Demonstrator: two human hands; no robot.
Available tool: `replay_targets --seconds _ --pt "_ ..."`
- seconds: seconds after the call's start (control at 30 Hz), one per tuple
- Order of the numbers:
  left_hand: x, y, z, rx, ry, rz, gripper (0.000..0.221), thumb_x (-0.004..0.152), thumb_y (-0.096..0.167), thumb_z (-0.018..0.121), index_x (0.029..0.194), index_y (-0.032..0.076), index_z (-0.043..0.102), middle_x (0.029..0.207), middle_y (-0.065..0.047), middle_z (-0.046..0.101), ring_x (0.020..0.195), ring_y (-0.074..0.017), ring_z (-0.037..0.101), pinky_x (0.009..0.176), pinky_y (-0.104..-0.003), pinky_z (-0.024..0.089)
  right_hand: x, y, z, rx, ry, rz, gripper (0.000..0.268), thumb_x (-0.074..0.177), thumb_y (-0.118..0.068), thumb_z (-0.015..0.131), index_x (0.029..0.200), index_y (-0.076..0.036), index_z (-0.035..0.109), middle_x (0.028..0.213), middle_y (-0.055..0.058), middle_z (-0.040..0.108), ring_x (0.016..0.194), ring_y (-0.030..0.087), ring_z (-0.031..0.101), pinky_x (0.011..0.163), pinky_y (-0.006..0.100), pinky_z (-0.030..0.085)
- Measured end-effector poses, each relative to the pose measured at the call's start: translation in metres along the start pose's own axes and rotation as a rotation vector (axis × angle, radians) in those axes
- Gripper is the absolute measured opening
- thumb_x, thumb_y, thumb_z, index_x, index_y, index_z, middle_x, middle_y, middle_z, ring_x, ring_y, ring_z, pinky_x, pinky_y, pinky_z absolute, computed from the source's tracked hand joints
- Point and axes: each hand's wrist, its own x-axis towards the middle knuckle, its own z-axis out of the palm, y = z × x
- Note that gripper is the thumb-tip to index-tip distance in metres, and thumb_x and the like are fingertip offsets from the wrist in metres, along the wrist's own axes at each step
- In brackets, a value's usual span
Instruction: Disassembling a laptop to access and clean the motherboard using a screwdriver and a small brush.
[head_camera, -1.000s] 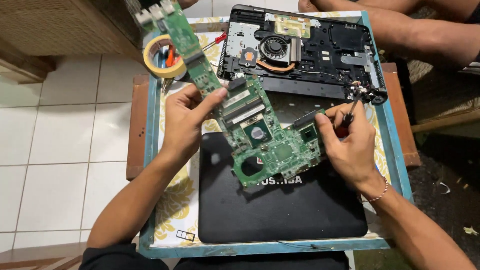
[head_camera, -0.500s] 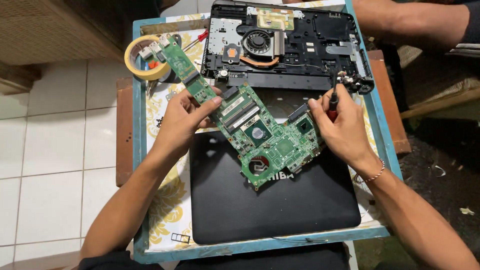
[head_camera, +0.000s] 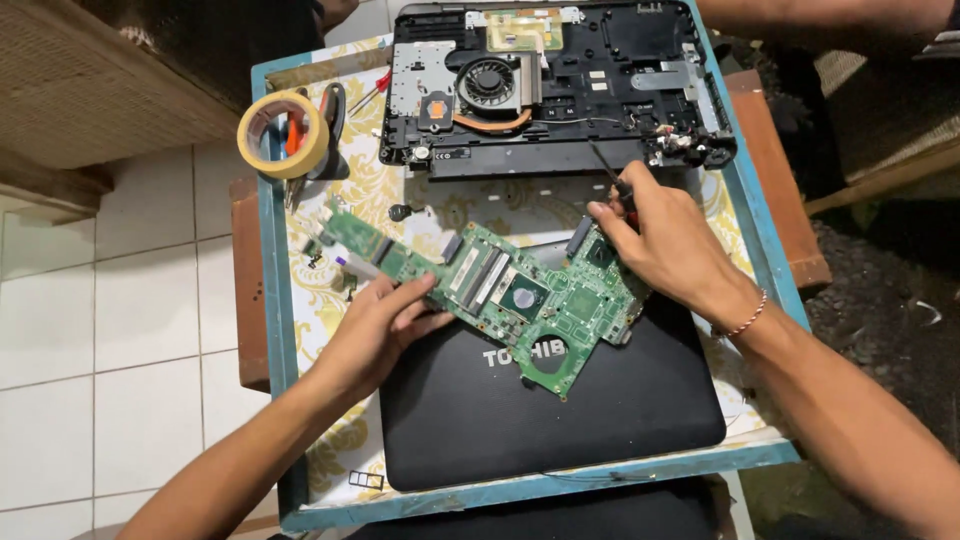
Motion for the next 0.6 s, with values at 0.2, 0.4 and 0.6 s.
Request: replay_targets --seconds 0.2,0.4,0.6 --pt "-0.038 0.012 0.02 -0.016 0.095 -0.138 0.03 0.097 0.013 0.061 0.093 -0.013 0.046 0.08 -0.025 0.06 0.094 -0.0427 0.075 0.097 -0.057 0.059 -0.002 0.0 -0.002 -0.071 -0.021 -0.053 0.021 0.098 -0.02 0.068 0.1 -0.005 0.054 0.085 0.017 0.072 0.082 0.045 0.07 0.073 0.053 0.052" --pt "-0.065 0.014 0.03 0.174 -0.04 -0.351 0.06 0.107 0.028 0.034 0.107 -0.023 0.065 0.103 -0.036 0.076 0.081 -0.0376 0.076 0.078 -0.042 0.065 -0.002 0.003 0.001 -0.068 -0.005 -0.163 0.023 0.099 -0.018 0.071 0.095 -0.001 0.056 0.072 0.008 0.065 0.055 0.022 0.057 0.052 0.038 0.045" --pt "-0.07 -0.004 0.023 0.108 -0.068 -0.435 0.058 0.107 0.031 0.034 0.121 -0.018 0.062 0.094 -0.034 0.076 0.07 -0.0364 0.074 0.065 -0.041 0.064 -0.002 0.009 0.007 -0.114 0.02 -0.28 0.026 0.099 -0.019 0.072 0.09 -0.001 0.056 0.073 0.009 0.063 0.053 0.021 0.051 0.051 0.037 0.042"
